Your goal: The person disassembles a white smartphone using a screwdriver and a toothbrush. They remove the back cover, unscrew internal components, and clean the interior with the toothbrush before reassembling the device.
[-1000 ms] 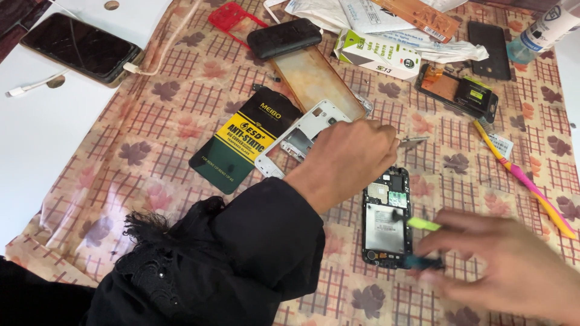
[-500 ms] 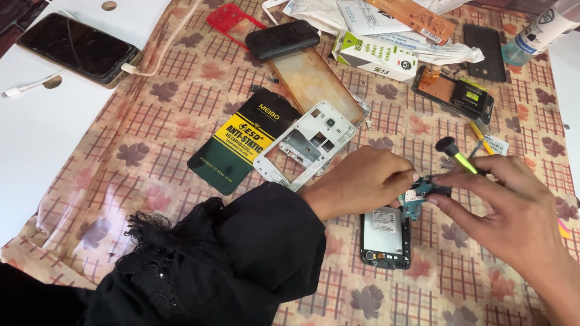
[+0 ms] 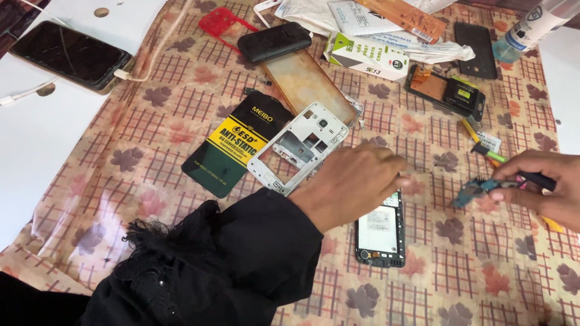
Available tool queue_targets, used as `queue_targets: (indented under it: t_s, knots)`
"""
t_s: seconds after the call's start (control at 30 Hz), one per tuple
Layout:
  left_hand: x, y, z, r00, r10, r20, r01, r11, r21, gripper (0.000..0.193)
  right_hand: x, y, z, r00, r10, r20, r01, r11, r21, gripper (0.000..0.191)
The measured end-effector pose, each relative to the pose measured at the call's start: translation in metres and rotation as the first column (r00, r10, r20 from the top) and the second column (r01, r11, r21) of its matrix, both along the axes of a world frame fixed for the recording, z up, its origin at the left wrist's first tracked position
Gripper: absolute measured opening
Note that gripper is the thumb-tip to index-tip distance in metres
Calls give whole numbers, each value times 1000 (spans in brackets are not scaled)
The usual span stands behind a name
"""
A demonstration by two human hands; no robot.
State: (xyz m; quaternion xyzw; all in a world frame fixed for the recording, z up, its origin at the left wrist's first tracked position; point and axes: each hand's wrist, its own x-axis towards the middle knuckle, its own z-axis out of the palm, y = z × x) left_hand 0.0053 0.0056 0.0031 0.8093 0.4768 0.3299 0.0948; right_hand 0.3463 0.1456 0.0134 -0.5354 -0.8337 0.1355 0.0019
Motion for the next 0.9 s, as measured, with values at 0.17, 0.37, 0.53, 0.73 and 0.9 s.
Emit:
queue_targets:
  t_s: [0.17,0.37,0.53,0.73,0.9]
  knots:
    - [-3,-5,-10,980,91,-176,-94,995,-10,38,0,28,-4,905,-2,425,83,982,-172,34]
    - [-4,-7,-9,970,49,-240,-78,991,-111,65,-9,22,2,903,-66,424,53,998,43,42]
    - [-5,-10,-4,951,28,-307,-80,984,-158,76,-14,13,2,959,136,249,-216,918,333,27]
    - [-5,-12,-2,943,25,-331,-78,986,-147,79,-45,-4,1,945,127,302,-229,915,333,34]
    - [-4,-13,-1,948,24,-318,-79,984,-163,79,-43,0,6,969,179,170,-223,931,290,29]
